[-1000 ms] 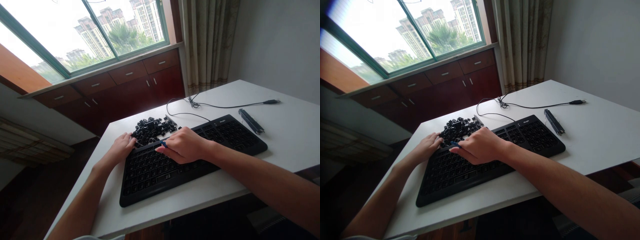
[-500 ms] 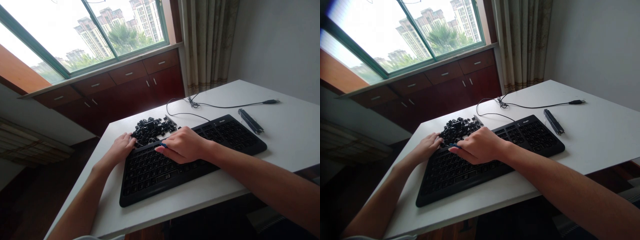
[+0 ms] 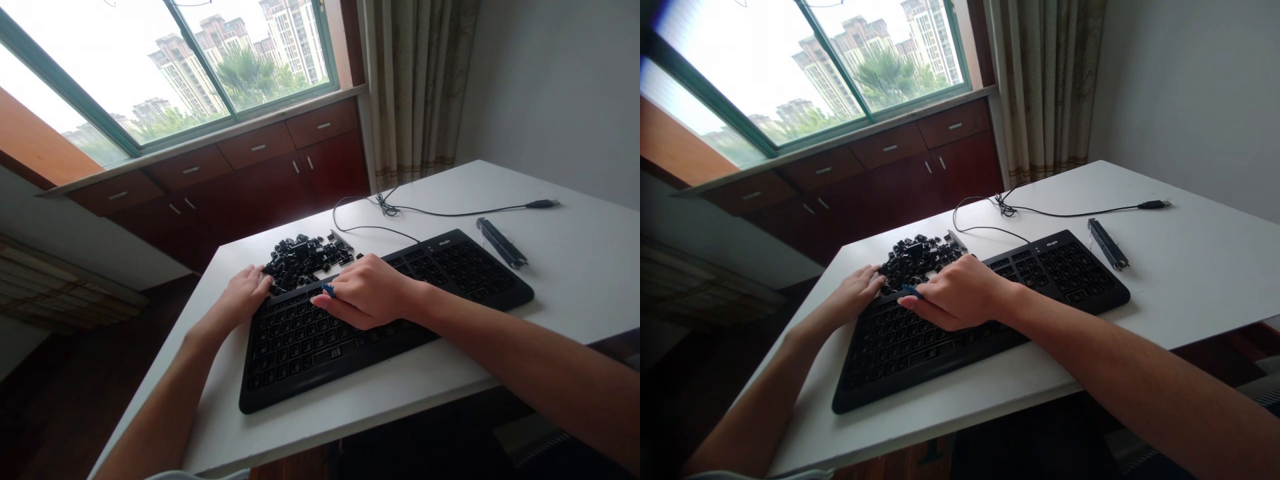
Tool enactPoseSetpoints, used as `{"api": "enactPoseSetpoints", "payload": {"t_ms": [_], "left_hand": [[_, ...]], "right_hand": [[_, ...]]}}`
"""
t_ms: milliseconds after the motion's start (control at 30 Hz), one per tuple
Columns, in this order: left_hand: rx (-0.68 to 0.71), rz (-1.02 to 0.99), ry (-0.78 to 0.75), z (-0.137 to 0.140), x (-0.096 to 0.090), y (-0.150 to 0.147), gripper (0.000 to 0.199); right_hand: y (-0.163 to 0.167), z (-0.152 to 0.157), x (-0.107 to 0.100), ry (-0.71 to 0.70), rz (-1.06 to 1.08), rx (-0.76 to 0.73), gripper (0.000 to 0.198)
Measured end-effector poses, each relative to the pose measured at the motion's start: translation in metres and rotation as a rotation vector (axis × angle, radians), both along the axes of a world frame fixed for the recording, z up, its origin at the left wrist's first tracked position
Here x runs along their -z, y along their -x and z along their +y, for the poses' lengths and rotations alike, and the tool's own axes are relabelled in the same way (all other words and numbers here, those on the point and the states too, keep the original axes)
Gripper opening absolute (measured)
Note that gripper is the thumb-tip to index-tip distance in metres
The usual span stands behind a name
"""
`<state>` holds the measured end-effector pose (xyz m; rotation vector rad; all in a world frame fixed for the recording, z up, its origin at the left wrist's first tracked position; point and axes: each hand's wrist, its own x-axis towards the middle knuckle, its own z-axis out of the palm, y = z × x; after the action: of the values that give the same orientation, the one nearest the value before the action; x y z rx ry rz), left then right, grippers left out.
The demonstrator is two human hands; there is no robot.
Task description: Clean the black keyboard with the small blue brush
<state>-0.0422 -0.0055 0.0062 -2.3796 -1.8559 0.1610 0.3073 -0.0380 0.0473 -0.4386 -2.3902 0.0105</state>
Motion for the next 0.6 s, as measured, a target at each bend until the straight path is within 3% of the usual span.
{"api": "enactPoseSetpoints", "payload": {"t_ms": [200,600], "left_hand": [[-0.08,-0.03,-0.017,0.0021,0.0029,-0.0007,0.054],[0.063,0.12,-0.025,0.0014,0.0053,0.0062,0.043]], "right_hand": [[0.0011,-0.0011,-0.0015,-0.009,-0.025,0.046,0.054],[-0.0001,0.0001,0.0,0.003,-0.022,-0.003,0.052]]}}
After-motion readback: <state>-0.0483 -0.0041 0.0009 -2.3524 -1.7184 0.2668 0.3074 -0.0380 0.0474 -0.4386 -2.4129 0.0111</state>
